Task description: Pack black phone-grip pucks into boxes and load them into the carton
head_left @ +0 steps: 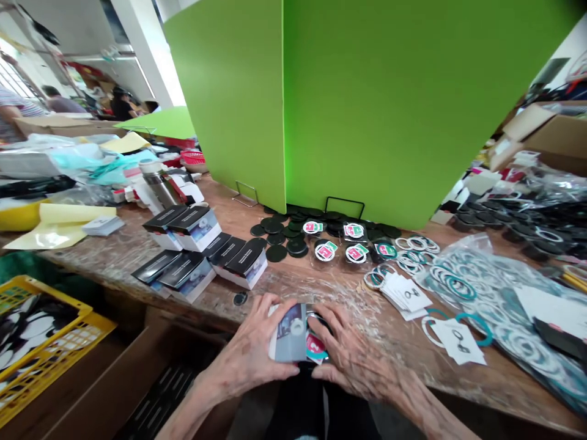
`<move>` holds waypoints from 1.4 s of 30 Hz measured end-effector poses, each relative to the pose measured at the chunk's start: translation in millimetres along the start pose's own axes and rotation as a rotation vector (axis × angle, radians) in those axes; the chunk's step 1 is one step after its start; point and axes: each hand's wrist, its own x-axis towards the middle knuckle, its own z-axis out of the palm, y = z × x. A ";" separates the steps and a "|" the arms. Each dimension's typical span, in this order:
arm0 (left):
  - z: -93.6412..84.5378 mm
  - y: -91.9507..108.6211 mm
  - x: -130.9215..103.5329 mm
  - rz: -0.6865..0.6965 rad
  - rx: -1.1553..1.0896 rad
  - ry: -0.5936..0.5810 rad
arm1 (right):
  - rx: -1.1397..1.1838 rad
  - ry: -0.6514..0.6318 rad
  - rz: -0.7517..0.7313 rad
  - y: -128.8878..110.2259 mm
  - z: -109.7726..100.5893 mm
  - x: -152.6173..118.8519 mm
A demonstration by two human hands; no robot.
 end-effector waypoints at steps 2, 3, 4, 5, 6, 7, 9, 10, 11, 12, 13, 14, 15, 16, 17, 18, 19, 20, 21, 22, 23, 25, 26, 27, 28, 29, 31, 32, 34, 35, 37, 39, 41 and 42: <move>4.7 2.9 3.8 0.009 0.017 0.022 | 0.066 0.041 0.063 -3.1 3.7 -1.1; 6.6 4.1 5.2 0.007 0.017 0.030 | 0.097 0.070 0.109 -4.7 4.9 -2.0; 8.3 5.3 6.5 0.004 0.012 0.043 | 0.120 0.117 0.166 -6.1 5.8 -3.2; 10.0 6.5 7.8 -0.001 0.003 0.061 | 0.130 0.192 0.231 -7.6 6.3 -4.6; 12.2 7.7 9.3 -0.004 -0.009 0.083 | 0.132 0.283 0.304 -9.0 6.4 -6.0; 15.2 9.0 11.5 -0.005 -0.025 0.113 | 0.128 0.372 0.370 -10.4 5.8 -7.1; 25.6 12.4 18.4 -0.005 -0.066 0.189 | 0.112 0.505 0.455 -12.8 2.5 -7.4; 33.5 14.6 23.4 -0.005 -0.092 0.234 | 0.108 0.529 0.458 -13.5 -0.4 -6.2; 43.1 17.2 29.4 0.000 -0.118 0.289 | 0.103 0.523 0.437 -13.8 -3.9 -4.2; 53.9 20.1 36.1 0.007 -0.143 0.363 | 0.092 0.500 0.404 -13.5 -7.7 -1.4; 65.3 23.0 42.8 0.007 -0.166 0.455 | 0.069 0.476 0.366 -12.5 -11.6 1.7; 76.1 25.5 48.9 0.001 -0.186 0.549 | 0.038 0.452 0.334 -10.7 -15.1 4.6; 85.3 27.4 53.8 -0.014 -0.213 0.629 | 0.003 0.424 0.306 -8.2 -17.7 7.0; 91.8 28.2 56.8 -0.034 -0.254 0.670 | -0.034 0.402 0.291 -5.3 -19.3 8.6; 95.2 27.7 57.7 -0.051 -0.314 0.654 | -0.065 0.382 0.282 -2.4 -19.8 9.3; 95.2 25.6 56.7 -0.066 -0.393 0.584 | -0.087 0.359 0.277 0.0 -19.2 9.1; 92.3 21.8 54.5 -0.072 -0.483 0.478 | -0.096 0.333 0.267 1.3 -17.8 8.4; 87.6 16.5 52.0 -0.070 -0.576 0.348 | -0.094 0.305 0.252 1.5 -15.8 7.6; 82.2 10.3 50.2 -0.078 -0.656 0.231 | -0.086 0.282 0.226 0.6 -13.8 7.0; 77.5 4.0 49.7 -0.089 -0.714 0.135 | -0.075 0.268 0.186 -1.3 -12.0 6.6; 74.5 -1.0 50.5 -0.108 -0.746 0.065 | -0.058 0.260 0.139 -3.4 -11.0 6.2; 74.8 -4.2 54.2 -0.139 -0.740 0.022 | -0.032 0.309 0.050 -5.5 -12.8 2.6; 77.2 -1.7 55.5 -0.150 -0.714 0.040 | -0.026 0.364 0.041 -3.7 -15.8 -2.3; 79.7 2.9 56.0 -0.155 -0.684 0.077 | -0.027 0.434 0.074 1.2 -19.5 -9.9; 81.0 8.7 55.7 -0.143 -0.658 0.104 | -0.041 0.513 0.152 9.9 -23.4 -20.2; 79.8 14.5 54.9 -0.116 -0.634 0.106 | -0.064 0.575 0.290 22.6 -26.6 -32.8; 67.7 22.6 53.5 -0.045 -0.593 0.024 | -0.173 0.595 0.619 57.6 -28.2 -60.9; 57.0 23.8 54.3 -0.012 -0.576 -0.027 | -0.242 0.549 0.738 77.4 -25.8 -74.6; 31.1 19.4 62.9 -0.009 -0.493 -0.053 | -0.369 0.423 0.920 113.7 -16.0 -98.3; 18.9 14.2 72.3 -0.048 -0.410 -0.013 | -0.403 0.346 0.973 127.9 -9.5 -107.7; 1.8 0.1 101.9 -0.179 -0.129 0.134 | -0.422 0.247 1.032 146.6 3.7 -120.7; -2.5 -15.4 140.2 -0.285 0.039 0.233 | -0.381 0.230 1.043 155.2 14.4 -126.4; 2.5 -28.9 175.8 -0.354 0.155 0.278 | -0.330 0.294 1.051 158.8 20.8 -127.0; 6.3 -34.5 189.4 -0.376 0.200 0.281 | -0.301 0.348 1.042 159.8 22.3 -126.3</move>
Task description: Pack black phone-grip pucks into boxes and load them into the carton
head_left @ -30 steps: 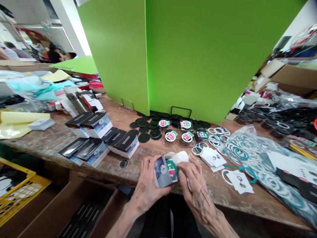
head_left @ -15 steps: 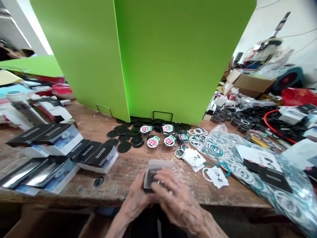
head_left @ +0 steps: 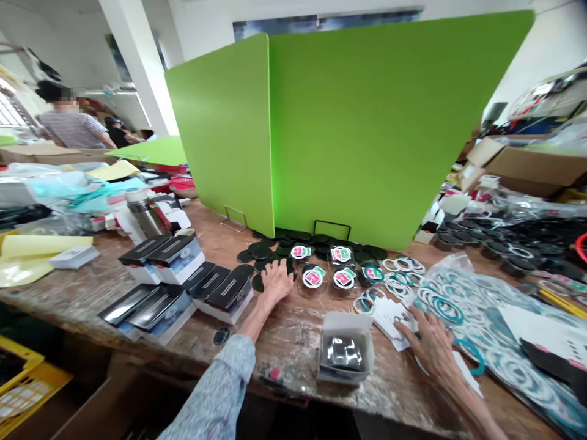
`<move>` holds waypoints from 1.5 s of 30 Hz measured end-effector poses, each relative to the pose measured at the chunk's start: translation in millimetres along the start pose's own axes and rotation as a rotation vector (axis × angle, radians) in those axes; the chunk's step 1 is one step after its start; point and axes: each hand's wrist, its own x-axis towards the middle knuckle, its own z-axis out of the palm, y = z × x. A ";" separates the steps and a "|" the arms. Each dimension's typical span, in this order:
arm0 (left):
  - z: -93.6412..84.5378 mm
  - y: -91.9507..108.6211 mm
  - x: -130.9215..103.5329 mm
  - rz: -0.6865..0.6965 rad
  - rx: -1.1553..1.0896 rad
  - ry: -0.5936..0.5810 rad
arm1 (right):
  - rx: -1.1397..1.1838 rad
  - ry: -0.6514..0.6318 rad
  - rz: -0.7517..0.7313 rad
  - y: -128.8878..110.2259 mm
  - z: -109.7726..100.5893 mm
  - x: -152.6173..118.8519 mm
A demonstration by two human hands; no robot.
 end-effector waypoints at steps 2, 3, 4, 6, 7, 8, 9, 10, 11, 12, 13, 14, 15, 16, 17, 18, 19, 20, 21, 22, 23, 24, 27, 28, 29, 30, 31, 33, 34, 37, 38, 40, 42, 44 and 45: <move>12.1 -0.5 15.4 -0.010 0.075 -0.003 | 0.142 0.066 -0.003 -1.1 1.2 2.0; 15.5 -1.7 18.8 -0.005 0.101 -0.010 | 0.216 0.090 -0.011 -1.8 0.8 3.3; 17.2 -3.1 20.1 0.004 0.120 -0.018 | 0.280 0.104 -0.019 -2.6 -0.1 4.7; 17.3 -5.4 19.0 0.028 0.137 -0.026 | 0.350 0.106 -0.015 -4.6 -2.9 7.4; 16.4 -5.8 17.7 0.037 0.135 -0.028 | 0.355 0.109 -0.001 -5.9 -4.6 8.6; 15.1 -5.5 16.3 0.040 0.127 -0.028 | 0.352 0.117 0.017 -7.2 -6.7 9.7; 13.6 -4.7 15.1 0.036 0.114 -0.026 | 0.355 0.126 0.036 -8.5 -9.2 10.6; 11.8 -3.7 14.0 0.025 0.095 -0.020 | 0.363 0.131 0.054 -9.7 -12.3 11.3; 9.4 -2.9 12.9 0.007 0.071 -0.008 | 0.375 0.133 0.072 -10.8 -16.0 11.7; 6.3 -2.4 11.6 -0.018 0.042 0.010 | 0.392 0.129 0.088 -11.9 -20.5 11.9; 2.4 -2.6 9.9 -0.045 0.007 0.032 | 0.412 0.116 0.100 -13.1 -25.6 11.8; -2.3 -3.3 7.5 -0.071 -0.034 0.059 | 0.432 0.097 0.111 -14.8 -31.2 11.7; -7.6 -4.3 4.2 -0.093 -0.083 0.087 | 0.446 0.077 0.118 -17.2 -37.1 11.7; -13.0 -5.1 0.0 -0.108 -0.142 0.113 | 0.462 0.062 0.129 -20.7 -42.7 12.1; -18.1 -5.1 -5.1 -0.116 -0.211 0.131 | 0.500 0.050 0.145 -25.5 -47.8 13.2; -22.5 -4.0 -10.8 -0.117 -0.290 0.139 | 0.560 0.041 0.164 -31.9 -52.0 15.2; -25.7 -1.1 -16.7 -0.111 -0.380 0.135 | 0.630 0.039 0.186 -39.8 -54.9 18.2; -27.5 3.5 -22.5 -0.102 -0.476 0.118 | 0.705 0.037 0.204 -49.3 -56.5 22.3; -27.8 10.0 -27.7 -0.088 -0.575 0.090 | 0.776 0.030 0.211 -60.1 -56.8 27.2; -26.6 18.0 -32.1 -0.073 -0.672 0.056 | 0.835 0.016 0.204 -71.7 -55.9 32.8; -24.2 27.2 -35.5 -0.057 -0.764 0.022 | 0.874 -0.005 0.183 -83.8 -54.2 38.8; -20.8 36.9 -37.8 -0.041 -0.847 -0.009 | 0.903 -0.025 0.158 -95.9 -52.0 44.6; -9.0 65.0 -39.6 -0.012 -1.036 -0.065 | 1.007 -0.087 0.087 -127.7 -46.6 58.6; -5.9 72.6 -39.1 -0.007 -1.081 -0.073 | 1.038 -0.107 0.065 -135.8 -46.2 61.3; -4.0 78.7 -38.7 -0.002 -1.116 -0.078 | 1.067 -0.128 0.041 -142.0 -46.7 62.9; -3.3 83.0 -38.8 0.003 -1.143 -0.084 | 1.093 -0.148 0.018 -146.4 -48.5 63.2; -3.9 85.2 -40.2 0.006 -1.161 -0.093 | 1.113 -0.165 -0.003 -148.7 -51.8 62.3; -7.7 82.7 -49.1 0.014 -1.177 -0.124 | 1.143 -0.176 -0.025 -147.7 -63.5 56.5; -9.7 78.1 -57.6 0.019 -1.180 -0.149 | 1.151 -0.165 -0.025 -145.0 -71.9 51.4; -6.9 57.1 -99.7 0.054 -1.174 -0.198 | 1.079 -0.050 -0.029 -134.6 -101.8 26.7; -1.8 50.5 -117.1 0.068 -1.168 -0.198 | 1.004 0.003 -0.053 -132.4 -110.4 16.3; 13.9 41.8 -150.1 0.065 -1.158 -0.202 | 0.808 0.082 -0.179 -131.8 -119.9 -4.7; 31.7 40.5 -173.2 0.017 -1.181 -0.177 | 0.601 0.075 -0.391 -135.4 -116.2 -21.9; 45.4 43.9 -182.4 -0.016 -1.209 -0.140 | 0.419 0.047 -0.576 -140.1 -102.7 -32.0; 49.7 45.9 -182.8 -0.019 -1.217 -0.127 | 0.347 0.047 -0.629 -141.9 -94.7 -34.6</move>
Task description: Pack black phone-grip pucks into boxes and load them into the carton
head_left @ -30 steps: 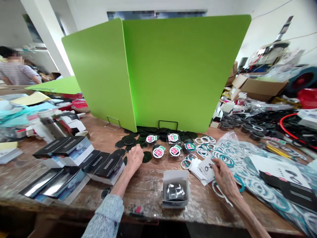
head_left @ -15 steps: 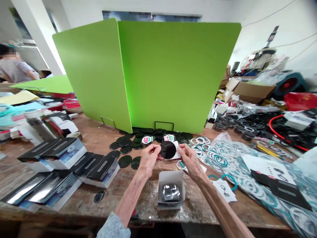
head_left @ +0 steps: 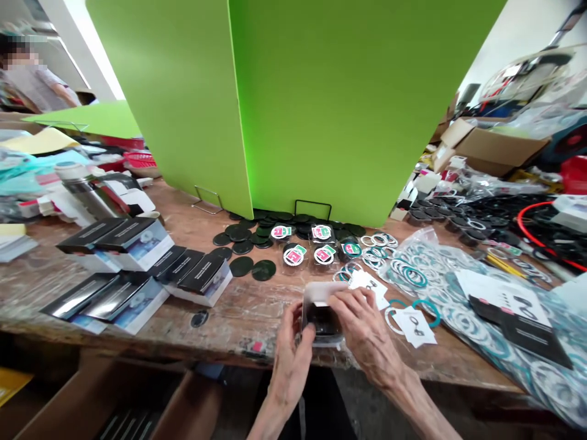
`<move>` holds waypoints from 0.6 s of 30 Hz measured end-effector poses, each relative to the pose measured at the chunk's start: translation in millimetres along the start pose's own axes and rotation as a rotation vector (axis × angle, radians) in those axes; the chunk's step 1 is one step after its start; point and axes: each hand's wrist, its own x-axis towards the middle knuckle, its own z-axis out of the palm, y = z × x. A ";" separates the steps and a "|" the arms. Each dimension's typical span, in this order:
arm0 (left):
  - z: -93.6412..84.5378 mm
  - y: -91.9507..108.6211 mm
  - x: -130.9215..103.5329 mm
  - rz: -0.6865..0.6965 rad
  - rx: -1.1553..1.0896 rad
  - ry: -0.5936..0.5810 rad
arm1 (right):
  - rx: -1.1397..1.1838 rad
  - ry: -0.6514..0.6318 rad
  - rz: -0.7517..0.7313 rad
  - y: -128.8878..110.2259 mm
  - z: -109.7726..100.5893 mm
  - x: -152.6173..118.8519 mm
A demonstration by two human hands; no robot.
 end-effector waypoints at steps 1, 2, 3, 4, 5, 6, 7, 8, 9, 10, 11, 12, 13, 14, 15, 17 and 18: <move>2.2 -1.7 1.8 0.008 -0.006 0.001 | -0.050 -0.008 -0.027 0.6 7.5 -1.4; 3.2 -2.4 4.3 0.015 -0.010 -0.003 | -0.081 0.005 -0.038 1.7 13.7 -2.3; 3.3 -2.6 6.7 0.019 -0.013 -0.010 | -0.101 0.028 -0.043 2.7 18.2 -2.9; 2.6 -2.9 8.7 0.023 -0.013 -0.015 | -0.117 0.047 -0.044 3.2 21.2 -3.4; 1.5 -3.6 10.1 0.025 -0.010 -0.019 | -0.138 0.065 -0.041 3.0 22.8 -4.0; 0.4 -4.8 10.8 0.029 -0.005 -0.018 | -0.165 0.085 -0.034 2.0 23.3 -4.7; -0.6 -6.5 10.9 0.033 0.001 -0.012 | -0.192 0.094 -0.026 0.5 23.3 -5.6; -1.3 -8.6 10.5 0.037 0.009 0.000 | -0.208 0.092 -0.019 -1.4 22.8 -6.9; -1.7 -10.8 9.7 0.044 0.020 0.014 | -0.207 0.078 -0.016 -3.1 22.1 -8.7; -1.9 -12.8 8.6 0.052 0.034 0.027 | -0.183 0.051 -0.021 -4.3 21.4 -11.3; -1.9 -14.4 7.2 0.062 0.048 0.037 | -0.136 0.020 -0.028 -4.5 20.8 -14.7; -1.8 -15.7 5.6 0.077 0.063 0.049 | -0.072 0.003 -0.022 -3.6 20.4 -18.9; -1.8 -16.5 3.9 0.103 0.088 0.062 | 0.000 0.012 0.018 -1.6 20.1 -23.6; -1.9 -17.1 2.2 0.146 0.127 0.073 | 0.080 0.043 0.099 1.2 20.2 -28.3; -2.2 -17.4 0.7 0.204 0.185 0.084 | 0.174 0.070 0.215 4.4 20.5 -32.6; -3.3 -17.5 -1.3 0.346 0.335 0.107 | 0.413 0.075 0.477 10.3 22.0 -37.8; -4.2 -17.2 -1.6 0.407 0.411 0.105 | 0.558 0.036 0.575 12.2 23.0 -38.3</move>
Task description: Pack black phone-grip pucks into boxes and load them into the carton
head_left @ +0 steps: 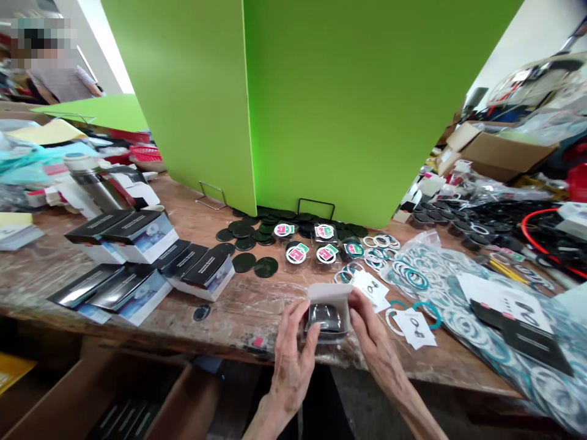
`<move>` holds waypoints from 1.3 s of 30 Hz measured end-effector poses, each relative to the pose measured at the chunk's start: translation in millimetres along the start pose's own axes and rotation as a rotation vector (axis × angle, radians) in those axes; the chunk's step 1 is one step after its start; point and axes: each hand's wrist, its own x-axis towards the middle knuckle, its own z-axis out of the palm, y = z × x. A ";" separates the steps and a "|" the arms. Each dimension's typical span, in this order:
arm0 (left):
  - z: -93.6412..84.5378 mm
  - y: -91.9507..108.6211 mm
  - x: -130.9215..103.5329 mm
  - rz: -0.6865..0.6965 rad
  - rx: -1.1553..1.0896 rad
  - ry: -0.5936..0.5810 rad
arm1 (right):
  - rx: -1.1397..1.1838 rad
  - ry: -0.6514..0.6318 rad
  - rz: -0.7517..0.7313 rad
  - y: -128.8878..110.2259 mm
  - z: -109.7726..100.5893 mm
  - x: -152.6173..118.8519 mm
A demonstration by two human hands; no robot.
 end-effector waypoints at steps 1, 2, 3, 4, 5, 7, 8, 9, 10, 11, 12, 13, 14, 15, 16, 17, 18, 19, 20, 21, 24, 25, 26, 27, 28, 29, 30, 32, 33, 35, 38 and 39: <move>-1.0 0.0 0.5 0.045 0.056 -0.015 | 0.127 -0.071 0.081 0.9 0.6 1.5; -2.1 0.0 1.8 0.065 0.090 -0.039 | 0.240 -0.137 0.125 0.9 1.8 3.4; -3.3 0.2 3.8 0.063 0.101 -0.074 | 0.324 -0.179 0.138 0.4 3.3 5.6; -4.7 0.5 6.5 0.040 0.087 -0.110 | 0.371 -0.196 0.129 0.0 4.7 7.6; -6.4 0.8 9.8 -0.001 0.051 -0.137 | 0.378 -0.197 0.106 0.1 5.8 9.1; -11.0 1.1 17.3 -0.097 -0.055 -0.173 | 0.276 -0.162 0.028 2.7 5.6 9.6; -14.1 0.8 21.1 -0.127 -0.098 -0.202 | 0.181 -0.146 -0.034 5.0 4.0 8.5; -17.6 0.2 24.7 -0.131 -0.127 -0.242 | 0.071 -0.140 -0.111 7.8 1.5 6.6; -21.4 -0.7 27.8 -0.108 -0.144 -0.294 | -0.042 -0.142 -0.205 10.6 -1.5 4.3; -25.4 -1.8 30.2 -0.067 -0.150 -0.352 | -0.149 -0.151 -0.304 13.1 -4.6 1.7; -29.4 -2.8 32.0 -0.022 -0.144 -0.398 | -0.240 -0.164 -0.395 14.9 -7.4 -0.7; -33.0 -3.5 33.1 0.018 -0.125 -0.423 | -0.307 -0.173 -0.461 15.9 -9.6 -2.7; -36.2 -3.8 33.6 0.049 -0.091 -0.428 | -0.350 -0.177 -0.493 16.0 -11.0 -4.2; -38.7 -3.7 33.8 0.076 -0.043 -0.428 | -0.371 -0.177 -0.499 15.4 -11.6 -5.1; -40.4 -3.2 33.7 0.104 0.012 -0.425 | -0.373 -0.175 -0.493 14.1 -11.5 -5.4; -41.5 -2.5 33.5 0.133 0.062 -0.429 | -0.370 -0.176 -0.484 12.5 -10.8 -5.3; -42.0 -1.7 33.6 0.166 0.097 -0.438 | -0.371 -0.174 -0.483 10.7 -9.9 -4.7; -42.0 -1.1 33.9 0.196 0.117 -0.449 | -0.382 -0.166 -0.494 9.0 -8.8 -4.0; -41.7 -0.7 34.6 0.218 0.127 -0.456 | -0.404 -0.153 -0.515 7.5 -7.8 -3.3; -41.2 -0.5 35.6 0.233 0.132 -0.458 | -0.432 -0.137 -0.534 6.3 -6.9 -2.6; -40.1 -0.9 39.3 0.260 0.140 -0.439 | -0.482 -0.107 -0.559 3.3 -5.8 -1.7; -40.2 -1.3 40.0 0.270 0.142 -0.436 | -0.485 -0.108 -0.562 2.5 -5.9 -1.7; -40.7 -2.0 40.1 0.280 0.143 -0.432 | -0.485 -0.110 -0.562 1.8 -6.1 -1.9; -41.3 -3.0 39.7 0.292 0.142 -0.425 | -0.487 -0.113 -0.563 1.5 -6.3 -2.3; -42.0 -4.4 38.7 0.304 0.140 -0.418 | -0.492 -0.117 -0.565 1.6 -6.3 -2.9; -42.6 -6.4 37.3 0.320 0.138 -0.410 | -0.504 -0.124 -0.563 2.4 -6.1 -3.6; -42.8 -8.9 35.9 0.343 0.137 -0.409 | -0.522 -0.132 -0.562 4.0 -5.6 -4.3; -41.7 -14.7 33.6 0.401 0.138 -0.405 | -0.570 -0.133 -0.569 9.6 -3.8 -6.0; -40.2 -17.2 33.0 0.426 0.141 -0.398 | -0.590 -0.128 -0.576 13.4 -2.6 -6.8; -35.9 -19.5 32.5 0.445 0.148 -0.377 | -0.606 -0.113 -0.582 21.5 0.2 -8.9; -32.9 -13.4 27.7 0.397 0.137 -0.335 | -0.552 -0.073 -0.578 29.6 7.7 -14.2; -34.6 -9.8 23.7 0.369 0.136 -0.317 | -0.524 -0.050 -0.553 30.2 12.4 -16.5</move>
